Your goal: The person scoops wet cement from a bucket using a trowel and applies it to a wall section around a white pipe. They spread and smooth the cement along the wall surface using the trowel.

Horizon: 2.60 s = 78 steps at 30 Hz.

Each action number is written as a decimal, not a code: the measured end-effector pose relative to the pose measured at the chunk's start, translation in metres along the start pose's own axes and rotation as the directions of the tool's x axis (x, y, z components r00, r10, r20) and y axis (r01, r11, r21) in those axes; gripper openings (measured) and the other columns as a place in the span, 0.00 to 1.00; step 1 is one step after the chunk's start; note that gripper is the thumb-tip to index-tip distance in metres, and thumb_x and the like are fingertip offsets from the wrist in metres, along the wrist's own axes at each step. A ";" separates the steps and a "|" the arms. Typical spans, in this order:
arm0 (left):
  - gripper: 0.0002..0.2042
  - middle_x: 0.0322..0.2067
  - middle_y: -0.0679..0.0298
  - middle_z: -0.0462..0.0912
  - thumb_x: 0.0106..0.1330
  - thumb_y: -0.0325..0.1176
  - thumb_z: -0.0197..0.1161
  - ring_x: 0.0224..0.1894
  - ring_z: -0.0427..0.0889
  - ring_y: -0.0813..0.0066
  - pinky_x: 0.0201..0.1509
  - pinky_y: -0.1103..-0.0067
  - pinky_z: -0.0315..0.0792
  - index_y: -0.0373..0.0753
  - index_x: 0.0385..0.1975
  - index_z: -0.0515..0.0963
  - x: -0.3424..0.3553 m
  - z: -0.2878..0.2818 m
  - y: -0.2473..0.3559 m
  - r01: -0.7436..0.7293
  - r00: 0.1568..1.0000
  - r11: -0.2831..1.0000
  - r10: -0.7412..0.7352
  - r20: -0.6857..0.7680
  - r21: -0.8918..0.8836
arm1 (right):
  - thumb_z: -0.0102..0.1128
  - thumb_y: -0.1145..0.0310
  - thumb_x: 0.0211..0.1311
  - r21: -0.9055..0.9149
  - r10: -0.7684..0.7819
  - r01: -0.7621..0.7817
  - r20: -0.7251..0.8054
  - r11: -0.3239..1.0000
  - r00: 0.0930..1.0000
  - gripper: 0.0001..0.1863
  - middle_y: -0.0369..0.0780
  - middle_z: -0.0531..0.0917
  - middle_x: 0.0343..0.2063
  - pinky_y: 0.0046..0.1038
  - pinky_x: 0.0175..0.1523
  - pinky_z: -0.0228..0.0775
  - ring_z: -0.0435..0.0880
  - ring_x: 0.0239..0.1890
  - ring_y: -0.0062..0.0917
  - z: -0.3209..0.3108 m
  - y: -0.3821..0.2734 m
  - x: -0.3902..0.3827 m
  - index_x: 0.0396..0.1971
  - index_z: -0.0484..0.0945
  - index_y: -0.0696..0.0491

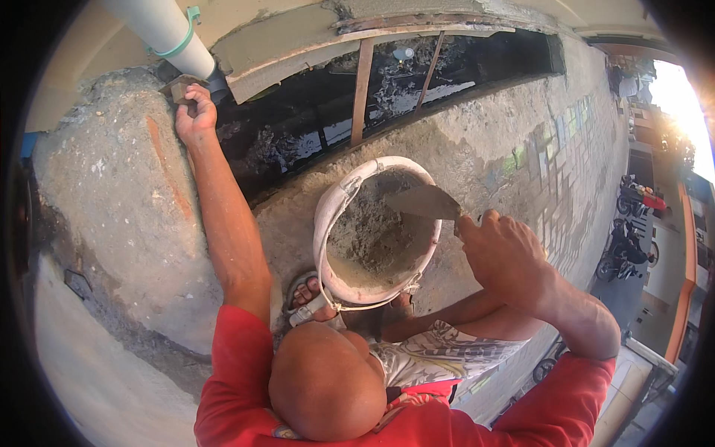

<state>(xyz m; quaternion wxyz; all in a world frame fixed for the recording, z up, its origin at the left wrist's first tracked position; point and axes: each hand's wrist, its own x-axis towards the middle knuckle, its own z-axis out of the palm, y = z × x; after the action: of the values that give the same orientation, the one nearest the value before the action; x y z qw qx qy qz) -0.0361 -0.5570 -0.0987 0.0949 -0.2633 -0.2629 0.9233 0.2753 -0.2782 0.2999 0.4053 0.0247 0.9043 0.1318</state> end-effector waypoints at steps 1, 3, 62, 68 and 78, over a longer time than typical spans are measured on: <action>0.15 0.41 0.49 0.71 0.66 0.31 0.48 0.43 0.73 0.61 0.32 0.76 0.78 0.30 0.49 0.72 -0.001 0.000 -0.003 -0.005 1.000 1.000 0.005 0.001 0.001 | 0.60 0.71 0.58 -0.047 -0.006 0.004 -0.033 0.999 0.999 0.09 0.50 0.82 0.28 0.38 0.39 0.78 0.85 0.33 0.42 0.011 -0.003 0.007 0.37 0.76 0.56; 0.17 0.41 0.50 0.72 0.65 0.31 0.48 0.42 0.74 0.59 0.31 0.76 0.78 0.31 0.51 0.71 -0.005 0.005 -0.004 -0.031 0.999 0.999 0.032 -0.032 0.020 | 0.60 0.71 0.57 -0.099 -0.004 0.002 -0.020 0.995 1.000 0.08 0.48 0.82 0.28 0.35 0.37 0.78 0.85 0.33 0.38 0.019 -0.014 0.027 0.35 0.78 0.57; 0.16 0.48 0.57 0.80 0.72 0.38 0.49 0.50 0.81 0.64 0.51 0.67 0.79 0.36 0.51 0.74 -0.013 -0.021 -0.039 -0.279 0.950 0.868 0.187 0.249 0.411 | 0.64 0.72 0.58 0.861 -0.462 0.265 -0.039 0.435 0.886 0.14 0.35 0.76 0.23 0.26 0.25 0.71 0.77 0.18 0.19 -0.168 -0.083 0.167 0.41 0.72 0.59; 0.14 0.48 0.51 0.78 0.71 0.32 0.53 0.46 0.81 0.59 0.42 0.75 0.82 0.31 0.50 0.72 -0.022 -0.002 -0.047 -0.361 0.925 0.919 0.375 -0.067 0.160 | 0.59 0.62 0.63 0.901 -0.559 0.288 -0.063 0.324 0.827 0.17 0.37 0.76 0.20 0.20 0.19 0.69 0.75 0.14 0.18 -0.203 -0.104 0.249 0.42 0.75 0.61; 0.13 0.46 0.48 0.79 0.74 0.33 0.49 0.41 0.80 0.55 0.35 0.74 0.79 0.31 0.51 0.71 -0.017 -0.013 -0.033 -0.259 0.963 0.966 0.260 -0.073 0.020 | 0.56 0.59 0.63 0.975 -0.582 0.186 -0.083 0.119 0.809 0.23 0.39 0.76 0.17 0.20 0.13 0.65 0.71 0.07 0.21 -0.200 -0.115 0.295 0.47 0.73 0.65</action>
<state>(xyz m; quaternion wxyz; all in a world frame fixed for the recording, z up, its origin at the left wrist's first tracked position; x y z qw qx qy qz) -0.0133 -0.5289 -0.0833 -0.0156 -0.3294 -0.2178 0.9186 -0.0629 -0.3885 0.1835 0.4625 0.0485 0.6813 -0.5654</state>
